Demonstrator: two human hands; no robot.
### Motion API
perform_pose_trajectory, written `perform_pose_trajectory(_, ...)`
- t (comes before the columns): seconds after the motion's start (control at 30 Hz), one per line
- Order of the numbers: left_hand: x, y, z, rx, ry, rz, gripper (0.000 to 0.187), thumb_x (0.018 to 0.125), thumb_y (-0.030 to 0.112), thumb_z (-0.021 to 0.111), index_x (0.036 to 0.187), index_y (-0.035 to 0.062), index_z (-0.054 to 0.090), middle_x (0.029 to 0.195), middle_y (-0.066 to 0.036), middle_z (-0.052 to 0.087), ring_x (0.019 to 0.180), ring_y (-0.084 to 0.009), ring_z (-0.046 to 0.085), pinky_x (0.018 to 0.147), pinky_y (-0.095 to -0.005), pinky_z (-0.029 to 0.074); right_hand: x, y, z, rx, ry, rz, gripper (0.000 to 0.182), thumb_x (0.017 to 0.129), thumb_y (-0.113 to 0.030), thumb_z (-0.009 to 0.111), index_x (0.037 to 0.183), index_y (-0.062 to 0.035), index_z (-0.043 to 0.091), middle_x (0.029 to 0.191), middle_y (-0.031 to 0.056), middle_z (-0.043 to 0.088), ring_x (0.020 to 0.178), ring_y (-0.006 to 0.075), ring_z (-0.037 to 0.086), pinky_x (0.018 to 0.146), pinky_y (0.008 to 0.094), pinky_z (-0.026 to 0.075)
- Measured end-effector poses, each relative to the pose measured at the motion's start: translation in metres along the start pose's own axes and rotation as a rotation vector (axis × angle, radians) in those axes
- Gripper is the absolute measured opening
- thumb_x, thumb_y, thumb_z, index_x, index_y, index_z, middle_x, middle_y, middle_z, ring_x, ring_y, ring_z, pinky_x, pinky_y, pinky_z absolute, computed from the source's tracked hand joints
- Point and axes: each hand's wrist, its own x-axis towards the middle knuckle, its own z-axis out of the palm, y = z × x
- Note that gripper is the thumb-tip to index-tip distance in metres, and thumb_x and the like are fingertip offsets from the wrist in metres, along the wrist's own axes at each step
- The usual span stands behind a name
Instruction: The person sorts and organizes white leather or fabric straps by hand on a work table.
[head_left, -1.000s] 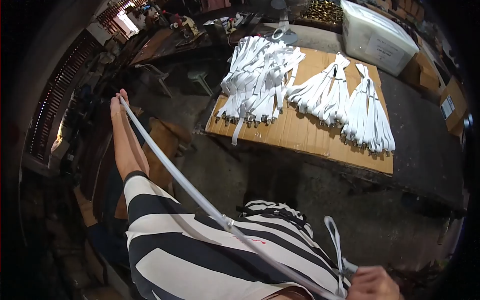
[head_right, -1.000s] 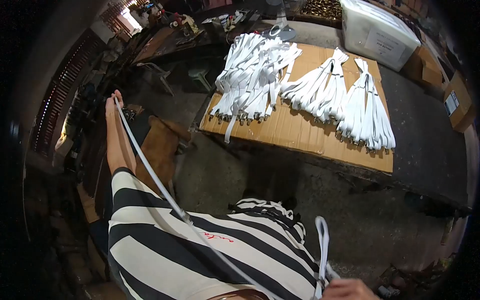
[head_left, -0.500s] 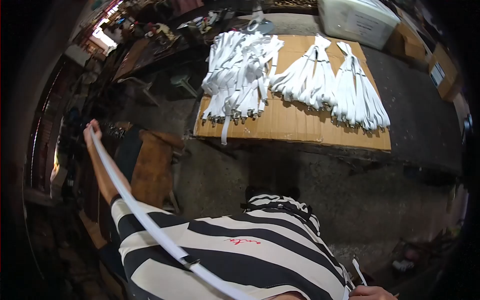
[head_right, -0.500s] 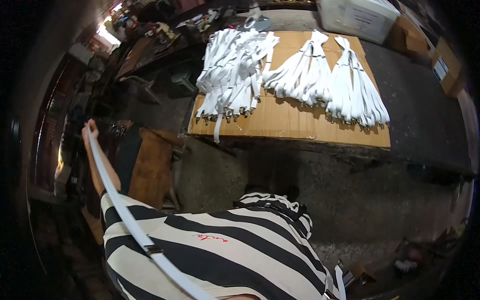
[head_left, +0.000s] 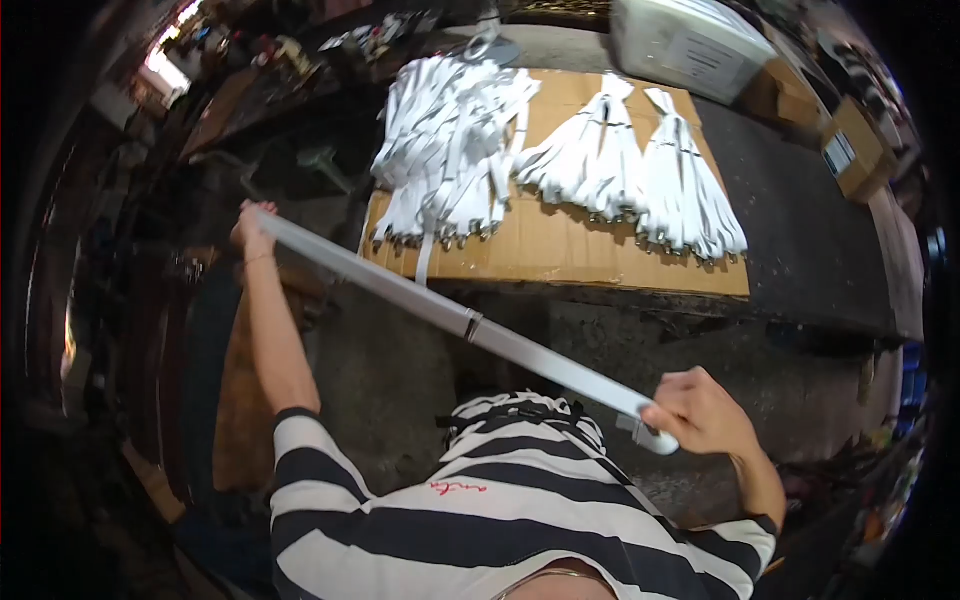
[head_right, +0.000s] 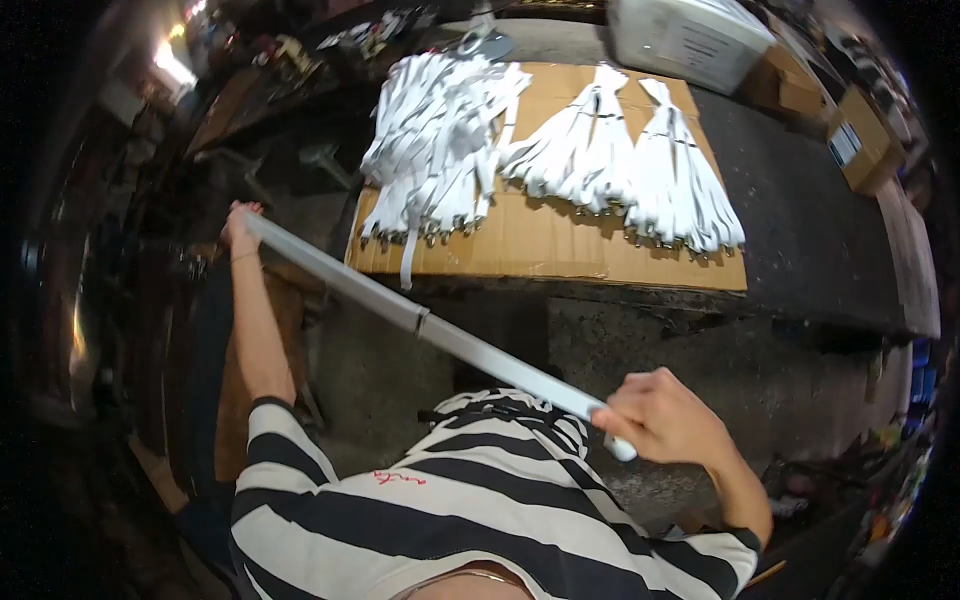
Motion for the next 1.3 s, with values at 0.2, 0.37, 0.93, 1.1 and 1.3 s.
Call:
perform_pose_trajectory(0.2,-0.068,-0.011,0.030,0.104,0.125,0.011,0.028,0.090,0.021,0.053,0.074,-0.0015,0.053,0.063,-0.012,0.057,0.051,-0.0228,0.058,0.050,-0.0351,0.052,0.064,0.038,0.046,0.129,0.002,0.036,0.038,0.091,-0.019,0.052,0.060,0.0021,0.049,0.050,0.0140,0.042,0.044,0.0270,0.043,0.045,0.0368,0.035)
perform_pose_trajectory(0.37,-0.087,-0.012,0.027,0.111,0.069,0.045,0.026,0.090,0.022,0.054,0.075,0.0004,0.054,0.064,-0.010,0.058,0.052,-0.0209,0.058,0.050,-0.0339,0.052,0.089,0.045,0.074,0.226,-0.020,0.122,0.042,0.093,-0.022,0.050,0.059,0.0024,0.045,0.048,0.0106,0.033,0.042,0.0171,0.031,0.042,0.0340,0.029)
perform_pose_trajectory(0.93,0.096,0.007,-0.106,-0.037,0.071,-0.123,0.011,0.094,0.014,0.042,0.086,0.0092,0.047,0.081,-0.014,0.060,0.073,-0.0277,0.063,0.066,-0.0393,0.057,0.047,-0.045,0.052,-0.312,-0.064,-0.227,0.037,0.085,-0.019,0.061,0.054,-0.0071,0.043,0.047,0.0055,0.040,0.045,0.0224,0.044,0.052,0.0340,0.040)
perform_pose_trajectory(1.1,0.111,0.026,-0.106,-0.052,0.163,-0.123,0.018,0.093,0.013,0.042,0.094,-0.0028,0.050,0.091,-0.019,0.062,0.080,-0.0313,0.064,0.072,-0.0419,0.057,0.007,-0.060,0.030,-0.220,-0.099,-0.131,0.038,0.083,-0.022,0.065,0.054,-0.0069,0.045,0.046,0.0044,0.040,0.043,0.0220,0.044,0.051,0.0329,0.040)
perform_pose_trajectory(1.3,0.162,0.081,-0.134,0.066,-0.029,-0.082,0.025,0.092,0.016,0.044,0.105,-0.0055,0.049,0.104,-0.020,0.059,0.087,-0.0321,0.063,0.077,-0.0415,0.057,-0.062,-0.084,-0.001,-0.008,-0.175,0.013,0.038,0.080,-0.021,0.067,0.052,-0.0058,0.045,0.049,0.0045,0.049,0.047,0.0224,0.051,0.053,0.0325,0.045)
